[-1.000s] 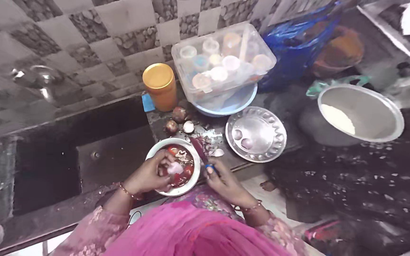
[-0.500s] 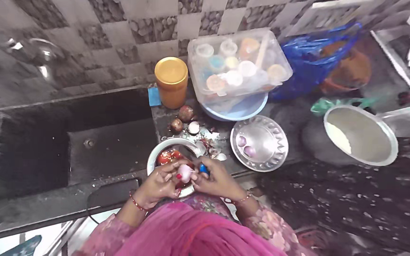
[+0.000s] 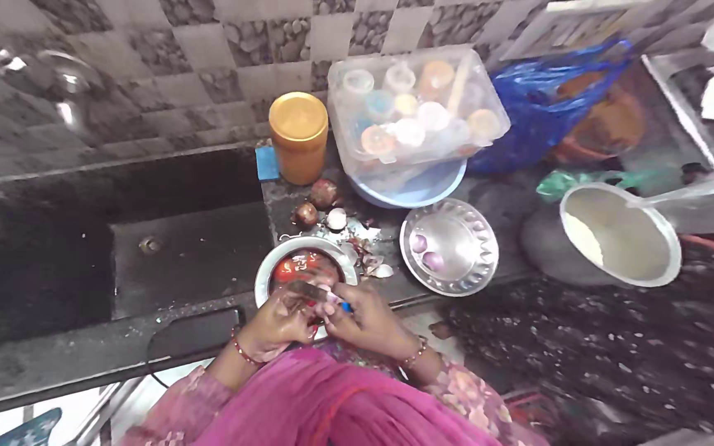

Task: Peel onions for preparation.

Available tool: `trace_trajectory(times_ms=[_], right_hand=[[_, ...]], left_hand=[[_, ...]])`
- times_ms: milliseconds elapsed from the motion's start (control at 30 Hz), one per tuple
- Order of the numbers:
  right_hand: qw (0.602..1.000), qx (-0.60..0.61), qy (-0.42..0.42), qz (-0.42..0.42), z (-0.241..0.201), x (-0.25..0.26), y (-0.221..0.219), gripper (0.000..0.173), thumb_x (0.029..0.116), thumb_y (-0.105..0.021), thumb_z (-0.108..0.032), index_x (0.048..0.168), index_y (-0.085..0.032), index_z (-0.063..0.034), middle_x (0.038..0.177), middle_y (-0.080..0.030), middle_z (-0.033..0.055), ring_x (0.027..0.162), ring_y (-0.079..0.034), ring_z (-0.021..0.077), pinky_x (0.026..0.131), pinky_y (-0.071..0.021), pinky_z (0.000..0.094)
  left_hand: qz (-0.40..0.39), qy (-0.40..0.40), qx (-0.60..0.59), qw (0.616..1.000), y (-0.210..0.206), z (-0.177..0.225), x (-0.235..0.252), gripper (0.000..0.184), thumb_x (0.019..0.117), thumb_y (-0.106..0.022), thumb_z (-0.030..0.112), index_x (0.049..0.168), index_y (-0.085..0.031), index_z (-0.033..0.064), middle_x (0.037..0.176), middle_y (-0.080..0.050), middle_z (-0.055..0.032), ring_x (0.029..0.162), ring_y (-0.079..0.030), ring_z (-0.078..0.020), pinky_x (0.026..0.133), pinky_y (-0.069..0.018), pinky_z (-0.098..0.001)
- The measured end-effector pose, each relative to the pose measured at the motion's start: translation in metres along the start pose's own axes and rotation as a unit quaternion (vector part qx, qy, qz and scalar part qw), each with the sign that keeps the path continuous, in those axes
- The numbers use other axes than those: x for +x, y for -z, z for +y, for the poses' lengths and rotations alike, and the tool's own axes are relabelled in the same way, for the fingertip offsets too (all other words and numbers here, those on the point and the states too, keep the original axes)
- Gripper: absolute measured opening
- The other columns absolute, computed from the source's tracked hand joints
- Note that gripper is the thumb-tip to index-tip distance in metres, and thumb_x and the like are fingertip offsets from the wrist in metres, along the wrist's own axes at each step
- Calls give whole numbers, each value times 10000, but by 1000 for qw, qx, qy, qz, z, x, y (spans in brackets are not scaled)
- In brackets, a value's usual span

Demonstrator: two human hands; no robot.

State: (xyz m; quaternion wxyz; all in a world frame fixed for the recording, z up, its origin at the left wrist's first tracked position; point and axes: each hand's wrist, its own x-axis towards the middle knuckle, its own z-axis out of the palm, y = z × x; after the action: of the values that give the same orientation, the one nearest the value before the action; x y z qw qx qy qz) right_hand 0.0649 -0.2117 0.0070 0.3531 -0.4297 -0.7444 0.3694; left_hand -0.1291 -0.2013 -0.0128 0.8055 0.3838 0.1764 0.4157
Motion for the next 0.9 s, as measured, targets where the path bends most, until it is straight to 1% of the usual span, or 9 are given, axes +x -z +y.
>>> trace_trajectory(times_ms=[200,300,400,500,567,667,767,833,900], right_hand=[[992,-63,-2,114,-7,-1,-1,498,1036,-497,-444,797,-614,-23,611,-572,50,542,-555,92,501,-463,265],[969,-217,-82,80,-15,-1,23,575,1018,-443,-552,826,-652,-51,638,-580,64,552,-589,203,474,-462,402],[942,-317,-98,47,-13,-3,34,572,1076,-283,-431,792,-621,-68,661,-595,84,601,-642,265,478,-475,457],[920,-374,-116,32,-5,-4,27,545,1077,-337,-396,792,-644,-47,688,-638,127,631,-678,328,492,-492,504],[917,-378,-128,21,-2,-3,21,555,1056,-409,-458,820,-661,-23,699,-649,159,625,-677,370,493,-487,546],[941,-301,-148,44,-2,-3,24,519,997,-501,-500,879,-681,-28,703,-641,117,604,-636,281,523,-489,483],[977,-84,-188,50,-7,-3,34,345,940,-635,-397,984,-697,-60,792,-657,-18,670,-595,27,620,-520,259],[976,61,-208,13,-11,-1,34,283,920,-692,-258,1092,-691,-34,910,-698,-17,739,-618,-13,691,-545,204],[960,145,-238,1,-14,1,31,262,900,-726,-182,1100,-691,-17,893,-688,-19,724,-617,-10,687,-549,193]], left_hand=[[93,-27,-31,995,-9,-5,-4,313,946,-713,236,1247,-636,200,1042,-718,60,914,-676,-45,835,-568,-235],[175,-12,16,984,-12,2,-7,270,936,-679,110,1192,-601,136,988,-697,29,838,-665,-54,756,-568,-216],[232,26,63,970,-20,6,-6,375,870,-630,-13,1228,-549,63,1014,-697,-16,849,-678,-84,757,-581,-242],[240,32,67,968,-27,4,-6,433,895,-601,-18,1312,-491,21,1089,-676,-39,910,-675,-104,809,-584,-280],[251,39,67,965,-33,4,-7,447,913,-581,-28,1344,-469,2,1088,-667,-38,879,-669,-81,770,-581,-251],[269,49,78,959,-41,5,-5,489,856,-602,-83,1323,-470,-22,1083,-654,-45,878,-659,-60,769,-570,-223],[252,20,156,955,-40,0,-5,577,769,-698,-83,1312,-504,-59,1130,-666,-57,972,-675,-64,866,-583,-236],[228,-15,219,949,-36,-6,-5,643,694,-774,-45,1288,-530,-74,1133,-679,-53,968,-682,-53,856,-589,-228],[219,-31,277,935,-34,-10,-3,628,698,-805,38,1263,-550,-61,1118,-690,-39,933,-679,-42,814,-583,-215]])
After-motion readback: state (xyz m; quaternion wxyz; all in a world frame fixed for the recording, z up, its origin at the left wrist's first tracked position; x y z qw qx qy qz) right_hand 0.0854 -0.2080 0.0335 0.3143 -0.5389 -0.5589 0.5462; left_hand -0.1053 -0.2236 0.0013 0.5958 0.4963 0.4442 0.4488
